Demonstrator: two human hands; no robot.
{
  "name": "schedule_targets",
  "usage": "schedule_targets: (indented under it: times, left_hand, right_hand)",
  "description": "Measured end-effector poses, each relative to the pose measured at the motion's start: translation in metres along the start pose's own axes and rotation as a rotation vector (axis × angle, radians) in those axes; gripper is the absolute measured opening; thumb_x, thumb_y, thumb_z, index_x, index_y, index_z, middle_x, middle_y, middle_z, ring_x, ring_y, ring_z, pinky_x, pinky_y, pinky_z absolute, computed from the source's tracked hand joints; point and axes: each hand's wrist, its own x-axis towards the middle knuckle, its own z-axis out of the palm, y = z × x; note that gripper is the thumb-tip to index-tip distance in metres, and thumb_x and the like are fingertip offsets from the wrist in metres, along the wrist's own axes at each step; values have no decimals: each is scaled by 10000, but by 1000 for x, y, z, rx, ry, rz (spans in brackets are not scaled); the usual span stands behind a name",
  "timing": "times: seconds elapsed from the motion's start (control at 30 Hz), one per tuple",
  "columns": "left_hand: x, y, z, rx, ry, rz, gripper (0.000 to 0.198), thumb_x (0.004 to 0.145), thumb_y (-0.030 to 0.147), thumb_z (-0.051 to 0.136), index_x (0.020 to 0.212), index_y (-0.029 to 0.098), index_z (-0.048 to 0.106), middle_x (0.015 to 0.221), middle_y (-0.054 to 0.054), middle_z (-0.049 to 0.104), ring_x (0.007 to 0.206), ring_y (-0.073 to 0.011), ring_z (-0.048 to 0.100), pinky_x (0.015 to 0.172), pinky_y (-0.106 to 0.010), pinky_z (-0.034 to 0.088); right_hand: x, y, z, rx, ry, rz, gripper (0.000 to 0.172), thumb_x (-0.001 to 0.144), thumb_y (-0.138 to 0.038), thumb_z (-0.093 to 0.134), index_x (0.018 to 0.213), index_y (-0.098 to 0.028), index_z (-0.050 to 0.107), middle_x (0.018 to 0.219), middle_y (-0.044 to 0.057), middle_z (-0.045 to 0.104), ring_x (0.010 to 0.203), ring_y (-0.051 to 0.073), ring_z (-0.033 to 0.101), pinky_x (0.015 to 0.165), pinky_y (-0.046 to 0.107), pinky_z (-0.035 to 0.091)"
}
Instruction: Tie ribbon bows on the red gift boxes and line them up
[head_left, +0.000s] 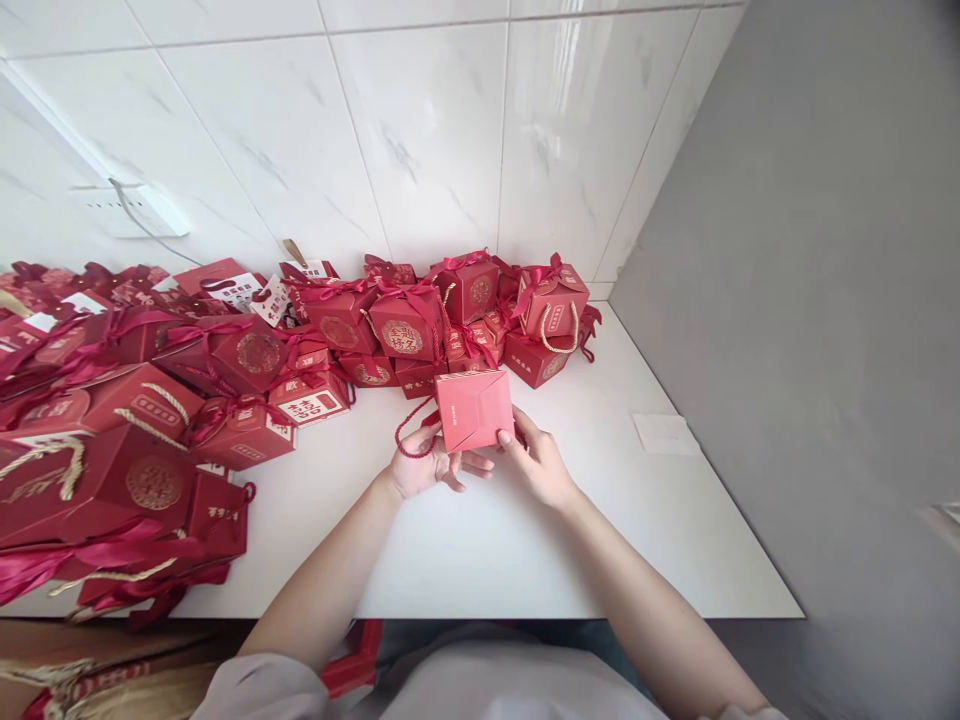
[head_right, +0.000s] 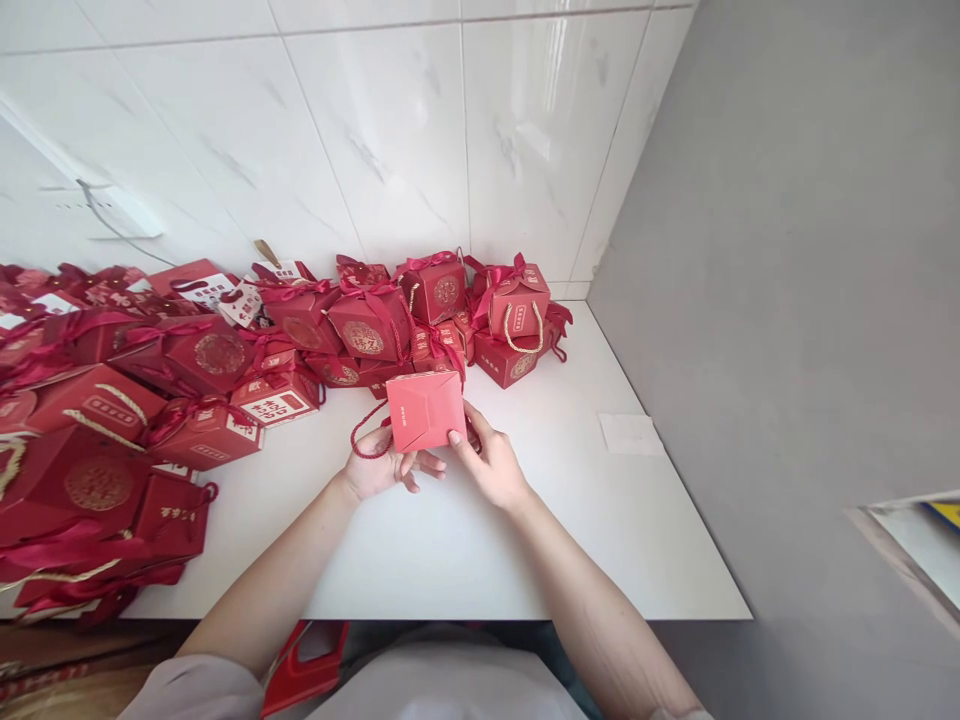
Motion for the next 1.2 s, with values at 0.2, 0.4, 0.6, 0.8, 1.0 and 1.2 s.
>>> schedule_targets:
  times: [0.2, 0.4, 0.6, 0.8, 1.0, 1.2]
  left_hand:
    - [0, 0, 0, 10, 17, -7, 668, 923, 580, 364, 765, 51, 740, 1171, -282, 677, 1306, -446, 487, 699, -342, 597]
    - [0, 1, 2, 19, 43, -15, 649, 909, 562, 385, 742, 48, 744, 1194, -285, 666, 1298, -441, 495, 699, -333, 594]
    - [0, 0, 2, 17, 35, -7, 643, 871, 588, 416, 724, 51, 736, 1199, -276, 667, 1263, -437, 521, 696, -332, 595]
    - [2, -4, -5, -12, 27, -2, 659, 862, 573, 393, 730, 14, 716, 1160, -309, 667, 1138, -420, 612, 690, -341, 607]
    - [1, -4, -4, 15, 57, -5, 639, 843, 575, 408, 727, 25, 711, 1176, -307, 662, 1128, -409, 619, 676, -338, 606]
    - [2, -4, 0, 36, 64, -2, 592, 832, 593, 457, 790, 55, 699, 1156, -282, 679, 1184, -423, 591, 679, -336, 606]
  right_hand:
    - [0, 1, -1, -29, -2, -10, 491, 977, -522, 436, 1351, -215, 521, 788, 11, 633, 711, 189, 557, 690, 310, 459]
    - [0, 1, -1, -38, -2, -27, 515, 976, -513, 442, 1394, -217, 495, 804, 14, 633, 721, 189, 565, 695, 307, 464]
    - [-1, 0, -1, -37, 4, -49, 535, 972, -492, 459, 1429, -215, 469, 817, 9, 631, 694, 169, 543, 701, 295, 473]
    - [0, 2, -1, -19, 18, -90, 548, 967, -474, 483, 1446, -210, 454, 858, 12, 624, 707, 157, 533, 702, 280, 464]
    - [0, 4, -1, -7, 26, -104, 539, 961, -451, 496, 1445, -216, 460, 877, 12, 620, 695, 152, 483, 710, 285, 462]
    - [-1, 2, -3, -21, 30, -125, 536, 962, -430, 490, 1455, -222, 454, 923, 17, 644, 696, 150, 477, 721, 297, 476]
